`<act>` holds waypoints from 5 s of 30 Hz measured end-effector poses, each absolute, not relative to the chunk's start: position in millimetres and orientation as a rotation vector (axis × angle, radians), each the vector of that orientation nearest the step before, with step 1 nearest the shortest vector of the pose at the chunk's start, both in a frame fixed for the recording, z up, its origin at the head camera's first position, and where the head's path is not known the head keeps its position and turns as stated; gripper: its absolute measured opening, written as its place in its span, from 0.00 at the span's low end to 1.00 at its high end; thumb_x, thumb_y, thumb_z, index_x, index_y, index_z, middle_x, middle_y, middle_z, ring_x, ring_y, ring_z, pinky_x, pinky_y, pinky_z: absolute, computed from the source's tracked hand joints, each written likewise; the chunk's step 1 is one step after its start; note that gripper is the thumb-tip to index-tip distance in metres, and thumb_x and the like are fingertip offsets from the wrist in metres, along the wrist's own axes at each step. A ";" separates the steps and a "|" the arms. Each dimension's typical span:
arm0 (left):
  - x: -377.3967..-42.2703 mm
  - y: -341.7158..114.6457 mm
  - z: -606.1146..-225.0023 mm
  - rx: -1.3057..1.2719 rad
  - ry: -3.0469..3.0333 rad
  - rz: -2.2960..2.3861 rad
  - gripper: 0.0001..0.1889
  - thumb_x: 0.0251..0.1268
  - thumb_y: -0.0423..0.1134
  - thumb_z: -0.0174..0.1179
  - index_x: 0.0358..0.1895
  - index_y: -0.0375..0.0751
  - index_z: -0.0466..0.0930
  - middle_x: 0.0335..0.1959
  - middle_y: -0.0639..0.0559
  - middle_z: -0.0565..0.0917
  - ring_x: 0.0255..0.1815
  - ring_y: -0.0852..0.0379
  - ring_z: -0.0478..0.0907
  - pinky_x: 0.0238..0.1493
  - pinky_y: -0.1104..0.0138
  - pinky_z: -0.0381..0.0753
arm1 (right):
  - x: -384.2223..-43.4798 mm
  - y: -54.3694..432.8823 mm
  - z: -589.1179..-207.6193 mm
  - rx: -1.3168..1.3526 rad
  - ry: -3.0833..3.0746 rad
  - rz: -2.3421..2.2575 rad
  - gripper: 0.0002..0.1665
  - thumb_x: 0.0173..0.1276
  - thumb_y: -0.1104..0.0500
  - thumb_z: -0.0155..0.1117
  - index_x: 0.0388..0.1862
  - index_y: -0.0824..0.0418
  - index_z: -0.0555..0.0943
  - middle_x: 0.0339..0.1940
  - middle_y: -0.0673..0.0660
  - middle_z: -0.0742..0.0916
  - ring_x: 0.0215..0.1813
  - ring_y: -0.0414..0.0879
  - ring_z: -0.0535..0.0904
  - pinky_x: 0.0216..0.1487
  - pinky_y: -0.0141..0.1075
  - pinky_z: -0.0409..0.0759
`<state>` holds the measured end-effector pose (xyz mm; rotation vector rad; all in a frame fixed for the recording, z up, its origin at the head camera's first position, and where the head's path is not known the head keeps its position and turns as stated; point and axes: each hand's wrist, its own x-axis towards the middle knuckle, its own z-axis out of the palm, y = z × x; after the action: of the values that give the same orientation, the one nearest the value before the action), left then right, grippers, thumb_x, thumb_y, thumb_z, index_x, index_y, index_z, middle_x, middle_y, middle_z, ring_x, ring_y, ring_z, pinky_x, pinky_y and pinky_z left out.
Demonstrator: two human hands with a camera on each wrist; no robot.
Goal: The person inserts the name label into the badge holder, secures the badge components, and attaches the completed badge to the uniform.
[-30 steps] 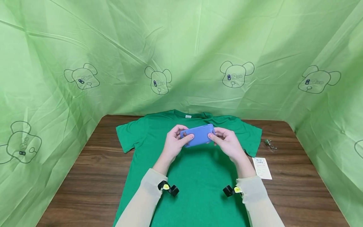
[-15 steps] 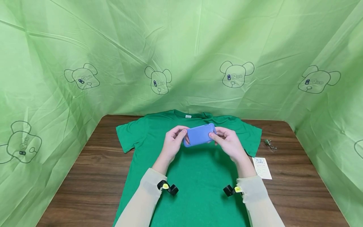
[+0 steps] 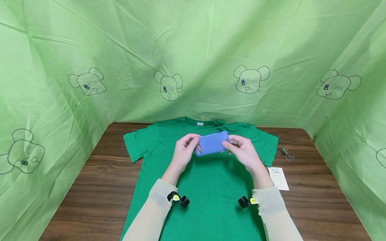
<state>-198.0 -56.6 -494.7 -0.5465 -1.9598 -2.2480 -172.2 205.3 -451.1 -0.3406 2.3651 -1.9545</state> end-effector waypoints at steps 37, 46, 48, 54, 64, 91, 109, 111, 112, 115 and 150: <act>-203.0 -67.8 -493.8 -0.564 -1.956 -2.279 0.11 0.87 0.35 0.59 0.53 0.30 0.87 0.37 0.34 0.88 0.31 0.55 0.87 0.36 0.63 0.90 | -173.6 231.4 -446.8 -0.261 2.401 -2.034 0.21 0.84 0.58 0.67 0.67 0.71 0.82 0.46 0.58 0.95 0.41 0.43 0.93 0.41 0.35 0.87; -202.3 -69.7 -492.0 -0.527 -1.932 -2.336 0.13 0.86 0.37 0.59 0.53 0.27 0.86 0.37 0.36 0.89 0.31 0.55 0.88 0.37 0.64 0.90 | -173.5 236.3 -444.8 -0.256 2.422 -2.067 0.21 0.83 0.59 0.67 0.66 0.72 0.82 0.43 0.54 0.95 0.38 0.43 0.92 0.39 0.34 0.86; -202.4 -70.1 -492.4 -0.520 -1.929 -2.341 0.13 0.86 0.37 0.59 0.53 0.27 0.86 0.38 0.30 0.87 0.31 0.55 0.88 0.36 0.64 0.90 | -173.0 239.0 -444.7 -0.256 2.432 -2.065 0.21 0.84 0.59 0.67 0.66 0.72 0.82 0.43 0.53 0.95 0.38 0.43 0.92 0.39 0.34 0.86; -203.1 -72.3 -494.5 -0.472 -1.912 -2.374 0.14 0.86 0.36 0.59 0.54 0.24 0.85 0.40 0.22 0.85 0.31 0.55 0.88 0.36 0.65 0.90 | -168.9 250.2 -439.9 -0.191 2.465 -2.090 0.20 0.83 0.57 0.68 0.63 0.70 0.83 0.41 0.47 0.94 0.38 0.42 0.90 0.40 0.32 0.86; -204.5 -71.9 -494.1 -0.369 -1.941 -2.377 0.13 0.85 0.37 0.61 0.53 0.27 0.87 0.39 0.46 0.90 0.36 0.51 0.87 0.39 0.63 0.90 | -164.6 267.6 -432.2 -0.120 2.445 -2.230 0.15 0.79 0.59 0.73 0.59 0.63 0.86 0.41 0.46 0.91 0.38 0.39 0.87 0.42 0.29 0.87; -201.8 -69.5 -492.1 -0.294 -1.974 -2.368 0.12 0.84 0.37 0.61 0.53 0.29 0.88 0.50 0.25 0.85 0.38 0.54 0.83 0.36 0.68 0.85 | -161.4 285.9 -425.3 0.057 2.398 -2.293 0.21 0.74 0.59 0.78 0.63 0.53 0.83 0.41 0.44 0.94 0.40 0.37 0.91 0.39 0.30 0.87; -201.9 -76.1 -492.9 -0.268 -1.968 -2.377 0.14 0.84 0.40 0.63 0.53 0.31 0.88 0.44 0.43 0.88 0.40 0.54 0.83 0.37 0.66 0.86 | -132.0 294.6 -398.4 -0.129 2.833 -1.860 0.26 0.83 0.57 0.68 0.74 0.63 0.78 0.45 0.41 0.93 0.44 0.35 0.90 0.43 0.27 0.86; -202.8 -75.3 -493.0 -0.267 -1.969 -2.387 0.13 0.84 0.40 0.63 0.53 0.32 0.89 0.41 0.48 0.88 0.38 0.56 0.82 0.37 0.67 0.85 | -126.2 301.8 -395.4 -0.110 2.857 -1.823 0.26 0.83 0.57 0.68 0.74 0.62 0.78 0.46 0.40 0.93 0.44 0.34 0.90 0.43 0.27 0.86; -203.2 -75.0 -493.0 -0.264 -1.967 -2.391 0.13 0.84 0.40 0.63 0.53 0.33 0.89 0.40 0.49 0.88 0.37 0.56 0.82 0.36 0.68 0.85 | -123.9 306.4 -395.0 -0.100 2.873 -1.800 0.26 0.83 0.56 0.68 0.74 0.62 0.77 0.46 0.39 0.92 0.45 0.33 0.89 0.42 0.26 0.86; -203.6 -74.4 -492.8 -0.260 -1.956 -2.389 0.11 0.84 0.39 0.63 0.52 0.34 0.89 0.36 0.51 0.89 0.34 0.57 0.83 0.34 0.68 0.84 | -118.9 324.0 -397.8 -0.044 2.880 -1.770 0.25 0.83 0.56 0.68 0.74 0.60 0.78 0.46 0.37 0.92 0.43 0.32 0.88 0.39 0.26 0.84; -203.3 -71.4 -495.6 -0.310 -1.860 -2.398 0.12 0.85 0.36 0.60 0.52 0.28 0.86 0.34 0.41 0.88 0.26 0.56 0.87 0.31 0.68 0.86 | -101.8 476.1 -513.4 0.223 2.393 -2.393 0.23 0.73 0.75 0.71 0.57 0.51 0.88 0.35 0.43 0.94 0.26 0.33 0.84 0.25 0.25 0.78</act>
<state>-203.3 -71.4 -495.6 -0.3103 -1.8598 -2.3984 -101.8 476.1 -513.4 0.2230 2.3931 -2.3933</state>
